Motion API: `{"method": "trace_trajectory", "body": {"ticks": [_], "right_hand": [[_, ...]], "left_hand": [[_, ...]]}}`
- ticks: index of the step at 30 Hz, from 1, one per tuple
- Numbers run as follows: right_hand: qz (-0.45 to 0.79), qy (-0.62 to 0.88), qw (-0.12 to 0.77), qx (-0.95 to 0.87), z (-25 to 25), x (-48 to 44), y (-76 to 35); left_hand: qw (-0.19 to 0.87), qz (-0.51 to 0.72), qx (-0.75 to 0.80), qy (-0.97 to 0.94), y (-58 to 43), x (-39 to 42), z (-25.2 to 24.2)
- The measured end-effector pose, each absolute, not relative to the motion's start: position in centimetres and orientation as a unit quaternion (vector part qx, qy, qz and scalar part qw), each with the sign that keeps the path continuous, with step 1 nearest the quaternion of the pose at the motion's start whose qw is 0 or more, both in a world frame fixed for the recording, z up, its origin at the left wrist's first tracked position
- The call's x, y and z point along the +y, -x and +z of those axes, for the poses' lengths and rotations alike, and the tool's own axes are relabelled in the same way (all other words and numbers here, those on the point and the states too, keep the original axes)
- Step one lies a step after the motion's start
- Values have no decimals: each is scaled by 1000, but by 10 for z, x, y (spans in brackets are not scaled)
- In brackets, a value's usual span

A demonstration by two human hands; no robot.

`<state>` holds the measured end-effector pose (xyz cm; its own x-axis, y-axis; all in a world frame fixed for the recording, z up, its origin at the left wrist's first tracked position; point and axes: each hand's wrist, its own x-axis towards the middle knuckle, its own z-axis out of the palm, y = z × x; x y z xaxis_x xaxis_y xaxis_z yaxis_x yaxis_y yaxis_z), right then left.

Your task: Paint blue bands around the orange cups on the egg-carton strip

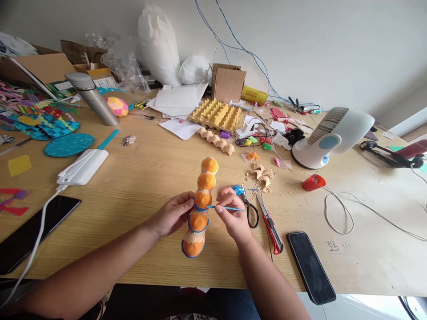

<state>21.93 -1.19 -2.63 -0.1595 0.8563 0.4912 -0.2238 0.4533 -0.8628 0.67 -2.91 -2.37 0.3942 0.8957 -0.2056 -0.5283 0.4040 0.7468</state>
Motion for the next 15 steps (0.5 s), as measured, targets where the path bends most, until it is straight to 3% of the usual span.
{"method": "trace_trajectory", "body": {"ticks": [6, 15], "right_hand": [[600, 285, 600, -447, -38, -7, -210], [654, 279, 582, -395, -46, -6, -209]], "left_hand": [[776, 468, 315, -281, -6, -27, -30], [766, 493, 313, -270, -3, -20, -41]]}}
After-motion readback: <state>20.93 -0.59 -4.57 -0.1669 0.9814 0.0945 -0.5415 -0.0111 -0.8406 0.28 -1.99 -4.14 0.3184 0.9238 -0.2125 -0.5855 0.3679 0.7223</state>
